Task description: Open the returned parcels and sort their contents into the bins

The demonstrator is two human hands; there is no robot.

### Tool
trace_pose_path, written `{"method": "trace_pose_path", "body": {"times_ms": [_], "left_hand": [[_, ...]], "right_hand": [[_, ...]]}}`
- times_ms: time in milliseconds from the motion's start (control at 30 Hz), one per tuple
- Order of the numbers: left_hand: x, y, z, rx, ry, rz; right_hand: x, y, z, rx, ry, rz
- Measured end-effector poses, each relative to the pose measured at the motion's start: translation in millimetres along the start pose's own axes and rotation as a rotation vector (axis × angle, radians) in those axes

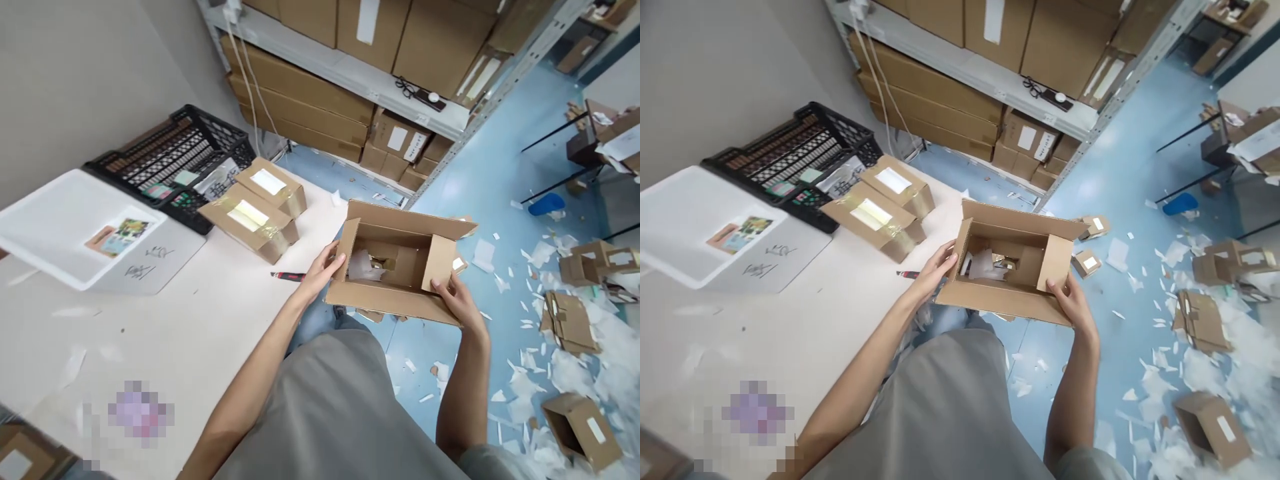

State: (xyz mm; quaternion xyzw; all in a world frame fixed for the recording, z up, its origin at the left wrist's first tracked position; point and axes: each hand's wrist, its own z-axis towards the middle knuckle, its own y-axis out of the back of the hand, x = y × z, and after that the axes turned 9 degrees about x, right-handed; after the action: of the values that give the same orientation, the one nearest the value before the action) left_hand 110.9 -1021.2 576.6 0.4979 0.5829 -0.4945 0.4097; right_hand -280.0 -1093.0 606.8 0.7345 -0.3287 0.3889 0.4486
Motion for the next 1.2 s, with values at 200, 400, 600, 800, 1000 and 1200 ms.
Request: {"method": "trace_pose_path", "body": {"times_ms": [200,400,600,800,1000,1200], "left_hand": [[46,-68.5,125,0.174,0.076,0.045],[100,-96.9,178,0.284,0.228,0.101],[105,-43.2,148,0.213,0.213,0.079],[82,10.0,101,-0.096,0.162,-0.02],[67,63.8,31,-0.479,0.146,-0.143],[59,110.2,-58,-0.733,0.136,-0.239]], "right_hand": [[-61,85,40,-0.17,-0.153,0.019],[-100,134,65,-0.496,-0.398,-0.177],[-79,62,135,-0.183,-0.199,-0.092],[-12,-65,226,0.341,0.029,-0.166],[59,-197,263,0.745,0.208,-0.211],[116,-318,268,0.812,0.359,-0.396]]}}
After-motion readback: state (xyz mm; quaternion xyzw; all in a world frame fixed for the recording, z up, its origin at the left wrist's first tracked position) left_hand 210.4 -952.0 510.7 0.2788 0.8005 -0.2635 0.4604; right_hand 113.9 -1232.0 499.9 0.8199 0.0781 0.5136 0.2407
